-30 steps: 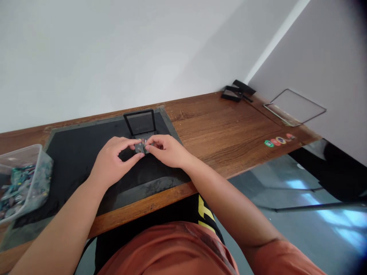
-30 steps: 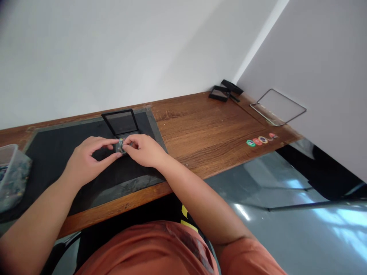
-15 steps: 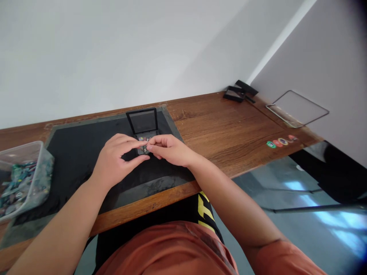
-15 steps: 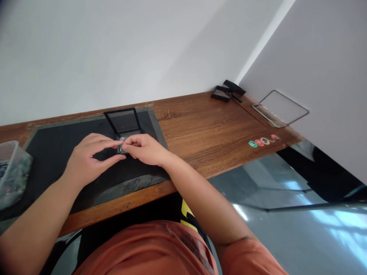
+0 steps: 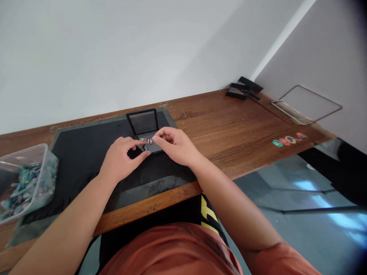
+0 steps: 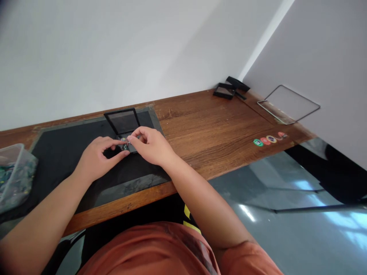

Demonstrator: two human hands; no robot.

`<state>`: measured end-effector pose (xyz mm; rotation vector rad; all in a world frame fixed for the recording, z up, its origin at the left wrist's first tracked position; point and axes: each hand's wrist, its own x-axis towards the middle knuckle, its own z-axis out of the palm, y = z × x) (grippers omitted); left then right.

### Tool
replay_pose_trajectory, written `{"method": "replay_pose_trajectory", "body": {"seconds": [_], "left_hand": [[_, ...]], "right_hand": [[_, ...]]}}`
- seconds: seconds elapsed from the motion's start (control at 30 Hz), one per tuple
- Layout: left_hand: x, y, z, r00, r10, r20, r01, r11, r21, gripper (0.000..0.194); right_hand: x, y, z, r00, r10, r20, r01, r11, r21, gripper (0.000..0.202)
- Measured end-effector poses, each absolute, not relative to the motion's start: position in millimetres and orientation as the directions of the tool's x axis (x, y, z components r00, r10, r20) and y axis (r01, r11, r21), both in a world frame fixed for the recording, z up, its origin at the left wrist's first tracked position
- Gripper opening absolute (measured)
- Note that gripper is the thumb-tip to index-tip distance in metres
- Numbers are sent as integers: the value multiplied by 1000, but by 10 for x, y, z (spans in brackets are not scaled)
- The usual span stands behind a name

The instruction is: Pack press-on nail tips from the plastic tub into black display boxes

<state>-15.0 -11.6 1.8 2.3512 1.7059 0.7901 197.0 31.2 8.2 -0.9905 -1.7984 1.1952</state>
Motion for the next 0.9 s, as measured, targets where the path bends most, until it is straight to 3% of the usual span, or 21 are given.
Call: {"method": "replay_pose_trajectory", "body": {"seconds": [0.33, 0.53, 0.7, 0.9], "left_hand": [[-148, -124, 44, 203, 924, 323, 828, -338, 447, 35], [-197, -163, 85, 152, 916, 372, 801, -335, 496, 50], [-320, -193, 122, -34, 881, 472, 771, -278, 573, 42], [-339, -256, 134, -171, 778, 605, 629, -386, 674, 36]], "right_hand": [[1982, 285, 106, -432, 886, 168, 266, 304, -915, 26], [1989, 281, 116, -421, 891, 171, 308, 317, -897, 25], [1976, 305, 102, -331, 909, 253, 176, 323, -930, 27], [1978, 315, 139, -201, 932, 301, 66, 320, -945, 36]]}}
